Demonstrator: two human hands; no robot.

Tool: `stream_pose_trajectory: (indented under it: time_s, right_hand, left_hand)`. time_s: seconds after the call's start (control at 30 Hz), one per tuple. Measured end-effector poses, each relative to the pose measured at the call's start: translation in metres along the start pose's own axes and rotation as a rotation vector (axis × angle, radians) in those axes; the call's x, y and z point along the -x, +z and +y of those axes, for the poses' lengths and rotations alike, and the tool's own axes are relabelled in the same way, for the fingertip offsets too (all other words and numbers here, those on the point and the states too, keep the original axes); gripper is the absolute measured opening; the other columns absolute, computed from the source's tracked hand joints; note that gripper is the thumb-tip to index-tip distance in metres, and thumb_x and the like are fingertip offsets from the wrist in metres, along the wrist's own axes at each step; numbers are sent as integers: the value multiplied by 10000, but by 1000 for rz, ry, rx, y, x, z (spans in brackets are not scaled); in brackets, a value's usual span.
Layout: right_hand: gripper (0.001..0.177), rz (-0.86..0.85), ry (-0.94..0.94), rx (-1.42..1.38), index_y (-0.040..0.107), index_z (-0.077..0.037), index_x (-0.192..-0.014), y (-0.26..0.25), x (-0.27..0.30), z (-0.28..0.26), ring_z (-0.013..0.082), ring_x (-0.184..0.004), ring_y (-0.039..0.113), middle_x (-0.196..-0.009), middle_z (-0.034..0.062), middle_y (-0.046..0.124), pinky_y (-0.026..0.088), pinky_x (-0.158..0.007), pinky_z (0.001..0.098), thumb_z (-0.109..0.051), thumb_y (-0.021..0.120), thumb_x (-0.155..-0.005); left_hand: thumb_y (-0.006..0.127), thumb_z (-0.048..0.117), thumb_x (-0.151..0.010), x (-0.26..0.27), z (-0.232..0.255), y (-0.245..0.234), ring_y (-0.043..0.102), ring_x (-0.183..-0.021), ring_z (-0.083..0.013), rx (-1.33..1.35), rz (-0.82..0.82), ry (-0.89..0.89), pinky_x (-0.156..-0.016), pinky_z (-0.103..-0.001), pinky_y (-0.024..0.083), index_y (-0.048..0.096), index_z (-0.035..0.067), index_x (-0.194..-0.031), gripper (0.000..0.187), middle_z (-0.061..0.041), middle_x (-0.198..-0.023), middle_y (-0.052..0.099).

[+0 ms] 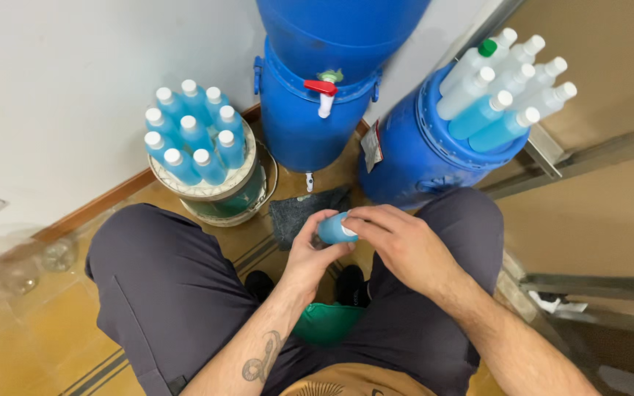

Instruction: The person sits on the floor and repeatedly fills small plastic bottles with liquid from a large blue barrel using a spigot. After filling each bottle, they screw on the cap and place it into a bucket.

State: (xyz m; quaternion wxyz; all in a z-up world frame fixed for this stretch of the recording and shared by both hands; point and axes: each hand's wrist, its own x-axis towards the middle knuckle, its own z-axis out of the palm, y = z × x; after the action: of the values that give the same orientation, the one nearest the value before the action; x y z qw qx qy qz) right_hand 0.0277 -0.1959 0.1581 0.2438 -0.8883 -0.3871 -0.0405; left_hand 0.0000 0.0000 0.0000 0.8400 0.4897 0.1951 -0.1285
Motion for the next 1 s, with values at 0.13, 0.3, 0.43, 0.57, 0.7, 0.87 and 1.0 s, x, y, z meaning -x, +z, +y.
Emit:
stream_pose_trajectory:
  time_s: [0.13, 0.3, 0.43, 0.57, 0.7, 0.87, 1.0]
  right_hand:
    - [301, -120, -17, 80, 801, 82, -1492, -3, -12, 3, 531, -1379, 820, -1429, 290, 866, 733, -1115, 653, 82, 755, -1195]
    - [277, -97, 1, 252, 867, -107, -1399, 24, -11, 30, 275, -1278, 863, -1285, 40, 866, 731, -1065, 414, -317, 850, -1221]
    - [337, -72, 91, 353, 866, -239, -1251, 41, -6, 47, 183, -1037, 854, -1016, -94, 773, 718, -894, 356, -565, 891, -1172]
    - [692, -69, 179, 430, 733, -237, -888, 36, -9, 44, 181, -741, 754, -751, -87, 634, 624, -681, 357, -866, 718, -1177]
    - [791, 19, 269, 63, 714, -235, -1216, 25, -9, 39, 244, -664, 745, -813, -14, 665, 617, -604, 411, -942, 360, -1186]
    - [673, 9, 322, -32, 733, -288, -781, 38, 5, 36, 233, -466, 592, -525, -84, 506, 539, -541, 354, -665, 509, -1292]
    - [326, 139, 392, -184, 894, -146, -1407, 44, -3, 14, 326, -696, 859, -895, 80, 885, 684, -627, 460, -368, 867, -1169]
  left_hand:
    - [1156, 50, -780, -5, 1, -2, 755, -1359, -313, -34, 26, -12, -1063, -467, 739, 852, 187, -1593, 879, -205, -1541, 716]
    - [1176, 119, -777, -3, 6, -2, 727, -1417, -359, -44, 43, -26, -1086, -489, 716, 839, 178, -1602, 893, -233, -1572, 709]
    - [1181, 161, -756, -3, 8, -3, 725, -1390, -370, -43, 57, -13, -1071, -455, 715, 828, 143, -1600, 915, -247, -1541, 702]
    - [1190, 179, -760, -3, 11, -5, 736, -1402, -365, -53, 52, -12, -1071, -481, 717, 838, 166, -1601, 912, -240, -1545, 722]
    - [1160, 188, -811, -2, 22, -5, 651, -1484, -433, -19, 42, 18, -1138, -540, 678, 792, 121, -1645, 914, -310, -1619, 662]
    - [1151, 149, -822, -15, 12, -16, 626, -1469, -413, 3, 86, 31, -1144, -533, 655, 779, 95, -1655, 914, -292, -1587, 657]
    - [1141, 118, -840, -12, 19, -16, 608, -1473, -384, -17, 89, 30, -1153, -522, 646, 788, 115, -1650, 884, -261, -1584, 656]
